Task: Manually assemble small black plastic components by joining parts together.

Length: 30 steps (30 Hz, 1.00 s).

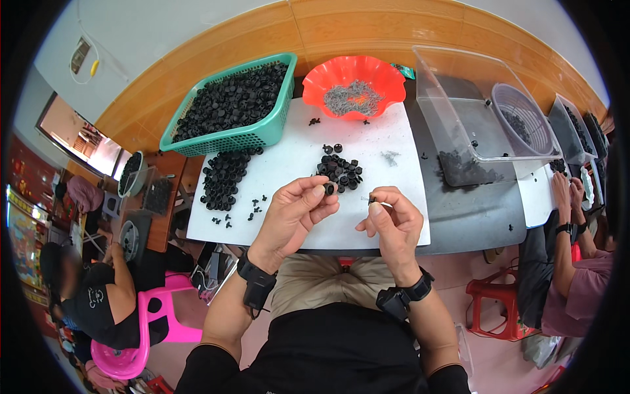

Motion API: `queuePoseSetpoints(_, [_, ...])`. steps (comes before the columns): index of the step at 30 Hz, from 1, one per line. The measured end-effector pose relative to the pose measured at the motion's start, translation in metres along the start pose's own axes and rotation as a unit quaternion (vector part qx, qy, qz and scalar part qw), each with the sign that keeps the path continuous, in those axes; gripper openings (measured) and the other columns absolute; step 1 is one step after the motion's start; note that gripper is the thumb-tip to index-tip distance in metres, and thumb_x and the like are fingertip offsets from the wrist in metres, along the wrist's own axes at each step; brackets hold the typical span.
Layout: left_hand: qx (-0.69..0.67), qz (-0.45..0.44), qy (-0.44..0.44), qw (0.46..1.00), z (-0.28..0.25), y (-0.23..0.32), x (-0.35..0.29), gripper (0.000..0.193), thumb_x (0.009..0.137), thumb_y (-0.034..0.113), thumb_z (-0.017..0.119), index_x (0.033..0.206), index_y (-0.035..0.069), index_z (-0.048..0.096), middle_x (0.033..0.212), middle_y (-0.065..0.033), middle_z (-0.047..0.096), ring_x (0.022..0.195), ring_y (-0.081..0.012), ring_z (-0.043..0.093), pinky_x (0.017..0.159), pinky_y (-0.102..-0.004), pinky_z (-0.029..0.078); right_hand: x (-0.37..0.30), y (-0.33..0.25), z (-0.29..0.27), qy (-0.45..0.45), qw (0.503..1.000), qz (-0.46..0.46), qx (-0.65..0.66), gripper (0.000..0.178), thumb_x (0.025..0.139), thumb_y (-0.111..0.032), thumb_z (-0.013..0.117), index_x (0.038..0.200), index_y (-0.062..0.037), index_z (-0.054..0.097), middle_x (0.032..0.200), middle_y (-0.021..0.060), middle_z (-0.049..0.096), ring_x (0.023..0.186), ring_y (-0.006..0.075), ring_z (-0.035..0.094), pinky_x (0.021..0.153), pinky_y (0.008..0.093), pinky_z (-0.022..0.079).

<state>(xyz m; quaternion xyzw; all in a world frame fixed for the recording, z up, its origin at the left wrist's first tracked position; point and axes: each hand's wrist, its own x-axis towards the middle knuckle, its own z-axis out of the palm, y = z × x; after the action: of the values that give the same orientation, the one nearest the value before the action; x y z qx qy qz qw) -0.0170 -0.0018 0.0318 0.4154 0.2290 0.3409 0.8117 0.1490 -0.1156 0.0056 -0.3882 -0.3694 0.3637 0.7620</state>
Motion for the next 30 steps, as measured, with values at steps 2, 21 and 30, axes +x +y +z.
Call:
queuePoseSetpoints(2, [-0.014,-0.011,0.003,1.000,-0.001,-0.002,-0.001,0.021,0.101,0.009,0.061,0.119,0.000,0.063,0.114,-0.0150,0.069,0.099,-0.0185,0.071,0.092,-0.0339,0.061,0.000,0.000,0.001,0.000,1.000,-0.001,-0.005,0.015,0.098,-0.006,0.062,0.108,0.0055,0.063,0.106,0.0080,0.060,0.067,0.0077,0.058,0.065,0.0263,0.058])
queuePoseSetpoints(21, [-0.068,-0.044,-0.006,0.997,-0.003,-0.019,-0.008,0.024,0.099,0.004,0.062,0.122,0.000,0.065,0.116,-0.0148,0.069,0.104,-0.0217,0.070,0.097,-0.0364,0.060,-0.002,0.003,0.004,-0.012,0.999,-0.015,-0.042,0.014,0.096,-0.006,0.068,0.107,0.0025,0.065,0.106,0.0065,0.060,0.073,0.0068,0.060,0.061,0.0205,0.052])
queuePoseSetpoints(30, [-0.104,-0.050,-0.041,0.992,-0.001,-0.022,-0.011,0.025,0.098,0.002,0.063,0.122,0.001,0.065,0.113,-0.0126,0.071,0.104,-0.0206,0.071,0.097,-0.0348,0.060,-0.001,0.013,0.004,-0.027,0.989,-0.071,-0.123,0.015,0.091,-0.002,0.071,0.105,0.0021,0.066,0.100,0.0064,0.061,0.068,0.0043,0.054,0.055,0.0194,0.041])
